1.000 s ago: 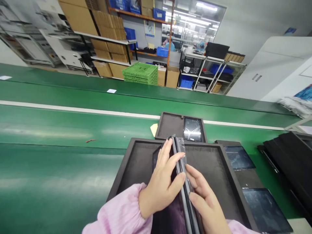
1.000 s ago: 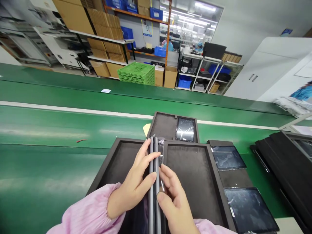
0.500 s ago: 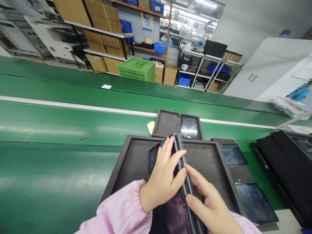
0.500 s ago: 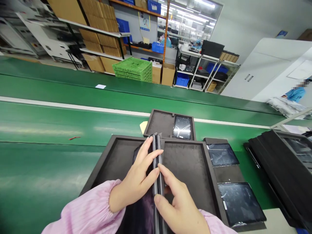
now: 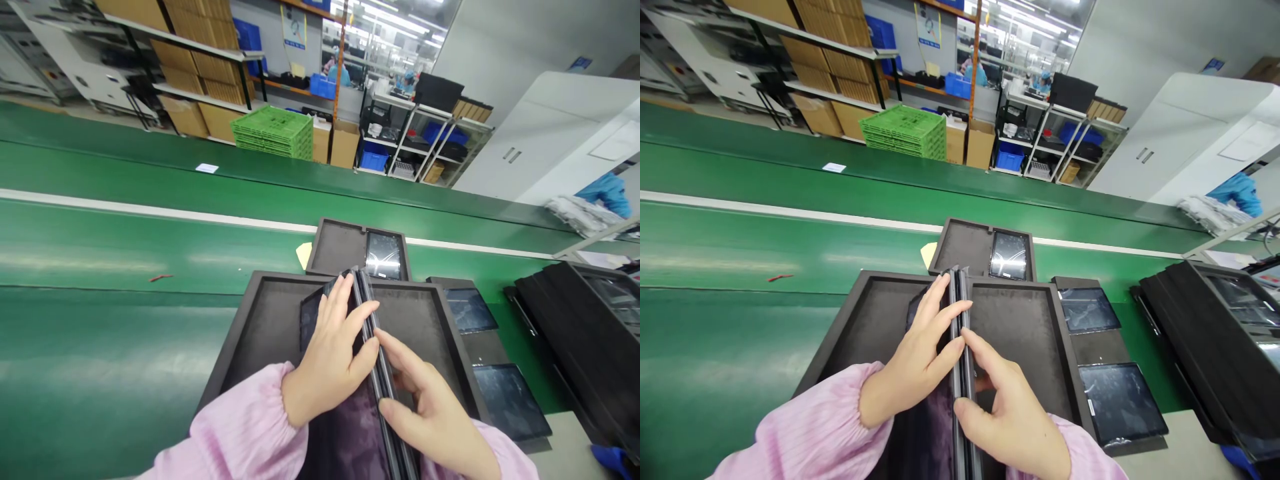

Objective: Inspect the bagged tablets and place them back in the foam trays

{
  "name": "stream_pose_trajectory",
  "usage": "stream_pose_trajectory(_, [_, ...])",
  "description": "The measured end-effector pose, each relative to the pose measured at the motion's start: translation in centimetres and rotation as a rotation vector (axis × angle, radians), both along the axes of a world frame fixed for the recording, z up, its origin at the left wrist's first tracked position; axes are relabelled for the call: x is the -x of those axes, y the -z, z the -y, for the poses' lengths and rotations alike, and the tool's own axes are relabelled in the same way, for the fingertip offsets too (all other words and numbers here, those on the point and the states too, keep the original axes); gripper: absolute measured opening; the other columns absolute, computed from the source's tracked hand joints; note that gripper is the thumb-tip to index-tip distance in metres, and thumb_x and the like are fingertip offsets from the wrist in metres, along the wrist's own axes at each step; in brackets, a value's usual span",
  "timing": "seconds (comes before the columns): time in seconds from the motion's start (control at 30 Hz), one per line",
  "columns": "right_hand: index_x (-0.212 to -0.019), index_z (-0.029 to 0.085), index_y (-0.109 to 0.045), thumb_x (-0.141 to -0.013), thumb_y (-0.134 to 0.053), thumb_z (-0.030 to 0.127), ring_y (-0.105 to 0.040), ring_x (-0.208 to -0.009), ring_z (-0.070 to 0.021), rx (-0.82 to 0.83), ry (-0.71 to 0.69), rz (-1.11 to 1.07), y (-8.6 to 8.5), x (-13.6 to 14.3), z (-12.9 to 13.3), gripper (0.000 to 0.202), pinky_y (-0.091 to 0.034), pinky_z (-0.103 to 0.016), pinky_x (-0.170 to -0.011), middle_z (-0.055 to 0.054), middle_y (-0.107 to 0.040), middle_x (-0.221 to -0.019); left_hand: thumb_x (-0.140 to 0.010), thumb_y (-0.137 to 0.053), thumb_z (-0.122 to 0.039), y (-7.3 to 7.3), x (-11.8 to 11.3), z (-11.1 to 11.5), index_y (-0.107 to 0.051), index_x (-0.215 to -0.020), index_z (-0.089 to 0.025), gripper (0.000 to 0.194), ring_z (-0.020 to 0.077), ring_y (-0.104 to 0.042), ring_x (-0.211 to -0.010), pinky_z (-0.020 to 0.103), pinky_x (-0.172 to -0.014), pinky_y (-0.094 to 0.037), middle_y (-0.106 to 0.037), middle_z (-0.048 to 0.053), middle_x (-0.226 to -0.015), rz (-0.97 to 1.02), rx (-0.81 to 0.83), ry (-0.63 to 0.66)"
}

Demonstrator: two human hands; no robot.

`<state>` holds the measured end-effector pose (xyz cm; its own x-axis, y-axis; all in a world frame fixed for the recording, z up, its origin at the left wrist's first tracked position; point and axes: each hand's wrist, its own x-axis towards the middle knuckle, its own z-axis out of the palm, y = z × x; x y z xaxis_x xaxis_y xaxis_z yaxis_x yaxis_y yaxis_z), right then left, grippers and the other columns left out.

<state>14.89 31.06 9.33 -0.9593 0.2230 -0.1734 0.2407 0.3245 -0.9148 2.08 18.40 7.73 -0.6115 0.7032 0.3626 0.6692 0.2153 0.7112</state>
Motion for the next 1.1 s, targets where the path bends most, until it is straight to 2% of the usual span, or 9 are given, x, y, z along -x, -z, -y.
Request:
stream_pose_trajectory(0.37, [-0.136, 0.031, -0.039, -0.075, -0.055, 0.011, -0.044, -0.122, -0.0252, 0.028, -0.033, -0.080, -0.25, 0.19, 0.00, 0.066, -0.046, -0.036, -0.092, -0.003, -0.047, -0.135, -0.086, -0.041, -0.021, -0.04, 0.11, -0.14, -0.046, -0.124, -0.018, 0.038, 0.0328, -0.008, -0.138, 0.062, -0.105, -0.019, -0.013, 0.019, -0.150, -0.017, 0.001, -0.005])
stream_pose_trajectory(0.67, [-0.136, 0.034, -0.038, -0.076, -0.057, 0.016, -0.044, -0.122, -0.0268, 0.017, -0.002, -0.014, -0.09, 0.10, 0.02, 0.066, -0.042, -0.042, -0.096, -0.002, -0.046, -0.136, -0.086, -0.039, -0.023, -0.11, 0.09, -0.14, -0.046, -0.123, -0.017, 0.038, 0.0312, -0.007, -0.139, 0.061, -0.105, -0.018, -0.013, 0.020, -0.150, -0.010, 0.010, -0.007])
stream_pose_trajectory(1.1, [-0.135, 0.029, -0.042, -0.072, -0.054, 0.010, -0.050, -0.115, -0.0241, 0.062, -0.002, -0.078, -0.43, 0.35, 0.23, 0.066, -0.048, -0.035, -0.090, -0.004, -0.050, -0.132, -0.086, -0.039, -0.023, -0.14, 0.11, -0.13, -0.046, -0.124, -0.017, 0.038, 0.0320, -0.007, -0.139, 0.062, -0.104, -0.019, -0.014, 0.021, -0.149, -0.019, 0.012, 0.000])
